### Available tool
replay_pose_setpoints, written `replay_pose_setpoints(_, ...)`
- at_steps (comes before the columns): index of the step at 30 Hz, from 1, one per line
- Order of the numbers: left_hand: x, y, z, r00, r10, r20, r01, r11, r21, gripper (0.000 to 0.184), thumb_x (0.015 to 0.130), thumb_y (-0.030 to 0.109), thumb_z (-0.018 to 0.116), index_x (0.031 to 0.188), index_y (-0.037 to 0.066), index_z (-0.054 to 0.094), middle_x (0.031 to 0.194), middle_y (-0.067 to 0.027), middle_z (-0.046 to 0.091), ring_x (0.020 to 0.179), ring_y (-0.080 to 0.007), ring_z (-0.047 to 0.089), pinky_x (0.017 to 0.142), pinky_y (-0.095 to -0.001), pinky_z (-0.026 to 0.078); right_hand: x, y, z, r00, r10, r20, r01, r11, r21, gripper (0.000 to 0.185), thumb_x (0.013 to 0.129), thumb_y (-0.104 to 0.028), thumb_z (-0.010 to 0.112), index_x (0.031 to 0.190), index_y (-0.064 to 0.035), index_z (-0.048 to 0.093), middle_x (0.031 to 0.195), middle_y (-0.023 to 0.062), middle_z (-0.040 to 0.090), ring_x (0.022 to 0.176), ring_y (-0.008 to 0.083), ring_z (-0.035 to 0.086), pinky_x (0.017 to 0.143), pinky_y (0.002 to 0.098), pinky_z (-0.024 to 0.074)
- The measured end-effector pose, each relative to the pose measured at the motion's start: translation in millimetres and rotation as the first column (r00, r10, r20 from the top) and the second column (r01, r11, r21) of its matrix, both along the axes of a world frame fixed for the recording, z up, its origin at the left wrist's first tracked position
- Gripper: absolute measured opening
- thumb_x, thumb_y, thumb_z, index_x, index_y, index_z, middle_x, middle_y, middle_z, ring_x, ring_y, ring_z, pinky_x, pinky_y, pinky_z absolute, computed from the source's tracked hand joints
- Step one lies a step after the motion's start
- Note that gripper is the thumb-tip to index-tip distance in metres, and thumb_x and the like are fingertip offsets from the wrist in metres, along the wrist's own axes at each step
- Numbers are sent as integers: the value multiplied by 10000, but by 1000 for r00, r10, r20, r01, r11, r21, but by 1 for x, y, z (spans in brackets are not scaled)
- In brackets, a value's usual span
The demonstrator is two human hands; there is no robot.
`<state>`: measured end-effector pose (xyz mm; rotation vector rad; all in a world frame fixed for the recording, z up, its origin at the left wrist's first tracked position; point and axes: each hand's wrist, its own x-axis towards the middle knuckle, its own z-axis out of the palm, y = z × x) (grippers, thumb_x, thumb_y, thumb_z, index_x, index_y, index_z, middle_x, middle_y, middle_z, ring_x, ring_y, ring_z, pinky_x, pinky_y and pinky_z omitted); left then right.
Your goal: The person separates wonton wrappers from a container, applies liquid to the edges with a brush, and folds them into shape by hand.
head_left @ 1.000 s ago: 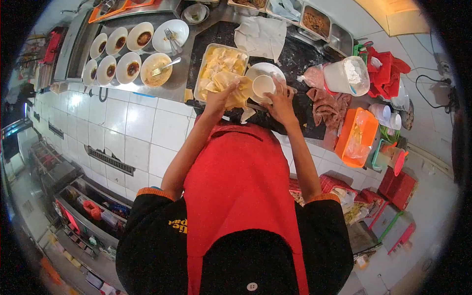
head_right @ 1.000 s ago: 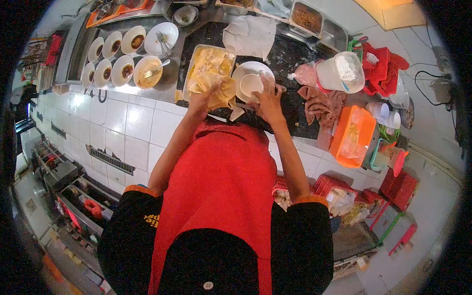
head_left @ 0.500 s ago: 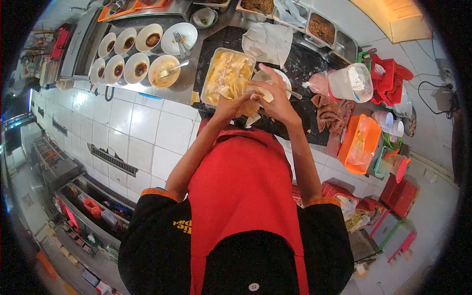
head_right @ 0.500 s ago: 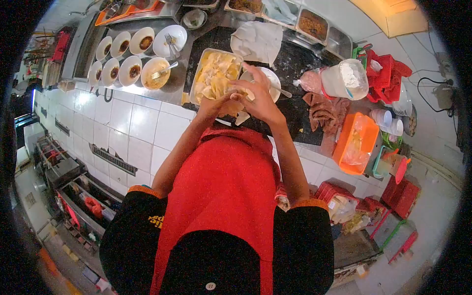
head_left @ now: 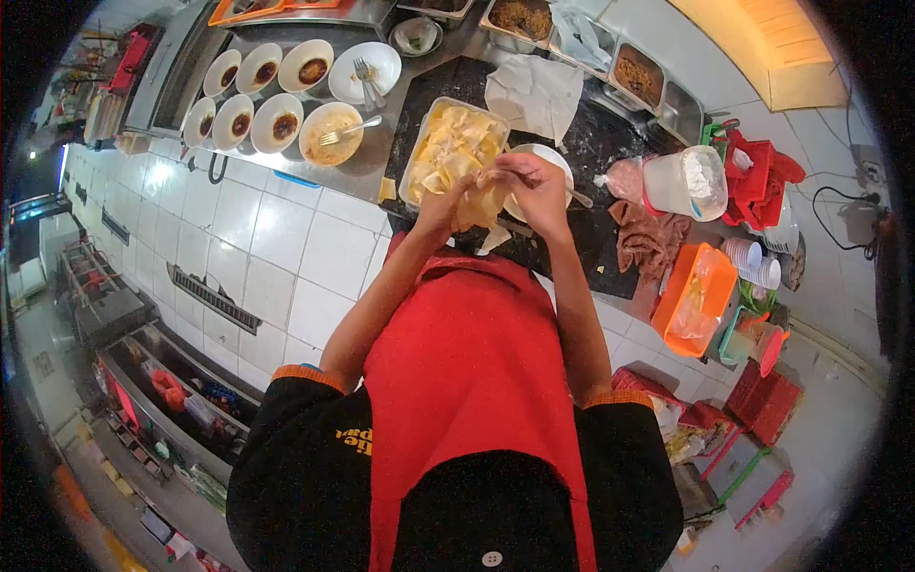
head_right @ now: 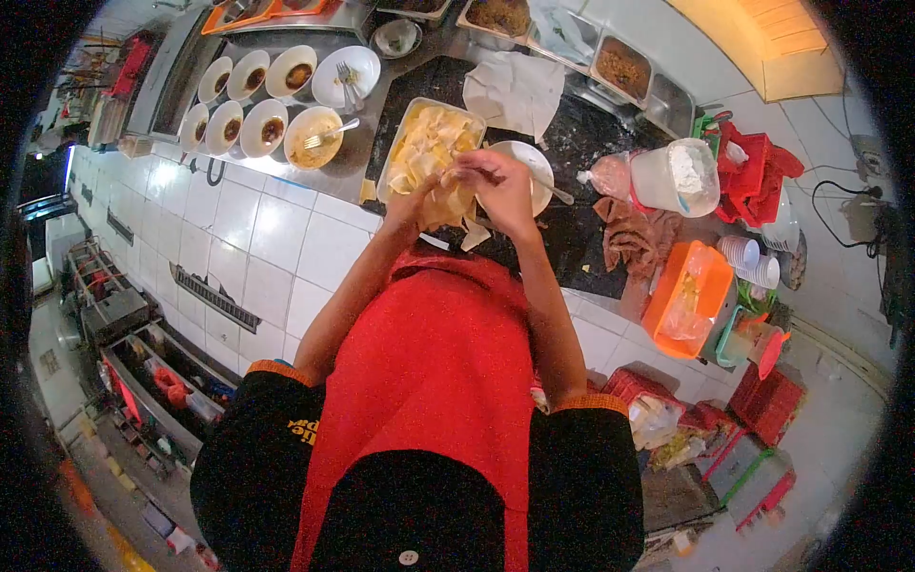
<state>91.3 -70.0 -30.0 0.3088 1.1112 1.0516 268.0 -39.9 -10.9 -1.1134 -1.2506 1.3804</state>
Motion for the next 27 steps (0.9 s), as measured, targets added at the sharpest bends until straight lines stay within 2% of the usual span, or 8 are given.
replay_pose_setpoints(2,-7,1,-13,994,-106,-17,107,994,25,576,940,308,755,1387,34,517,1273,-82,632,1066,-197,668,830,-339,591,-7,5,14,999,42,21,-42,999,6,190,893,3,708,1083,17,710,1020,65,752,920,128,698,848,286,548)
replay_pose_setpoints(5,-14,0,-15,979,-155,-132,173,974,145,538,973,283,714,1401,36,500,1288,-79,628,1116,-201,648,915,-344,560,-13,12,30,955,132,264,-157,985,74,228,859,-71,772,1076,-23,720,989,58,747,901,116,671,790,291,527)
replay_pose_setpoints(8,-19,-1,-21,997,-81,5,80,990,113,503,995,260,686,1407,44,493,1297,-72,625,1139,-201,636,977,-337,525,-14,17,37,877,132,463,-204,973,109,227,847,-69,779,1058,-17,711,935,56,746,852,133,678,758,294,528)
replay_pose_setpoints(12,-28,-3,-36,1000,-9,0,9,995,98,472,1019,269,645,1405,52,480,1295,-83,625,1148,-206,634,962,-362,545,-9,36,21,882,314,351,-283,949,-138,240,839,-52,769,1064,-12,694,873,74,737,797,156,681,736,318,534)
replay_pose_setpoints(15,-57,-2,-64,992,13,127,-33,988,152,419,1063,352,531,1385,91,470,1278,-146,610,1120,-283,652,953,-492,572,1,64,1,753,-1,658,-205,950,235,223,847,-5,721,1062,-3,662,841,176,723,753,253,726,703,353,547)
replay_pose_setpoints(18,-82,-4,-59,926,90,367,-148,980,134,440,1076,389,468,1417,112,436,1294,-162,596,1187,-319,622,973,-560,554,1,90,-19,820,67,568,-239,942,234,218,839,11,715,1050,-1,661,860,191,730,764,289,732,714,348,554)
replay_pose_setpoints(22,-99,-7,-45,942,173,289,-198,978,60,467,1093,415,379,1442,105,402,1452,-184,518,1292,-361,559,1021,-592,515,-16,121,-50,921,172,351,-192,981,24,268,829,6,714,1094,-5,678,949,195,745,852,296,728,781,355,557)
replay_pose_setpoints(27,-97,-7,-32,904,173,390,-233,966,111,499,1100,420,329,1486,104,346,1551,-202,410,1374,-392,479,1096,-594,454,-21,128,-91,849,-6,528,-155,953,261,229,858,-59,705,1079,0,691,1005,176,723,917,304,709,827,386,555)
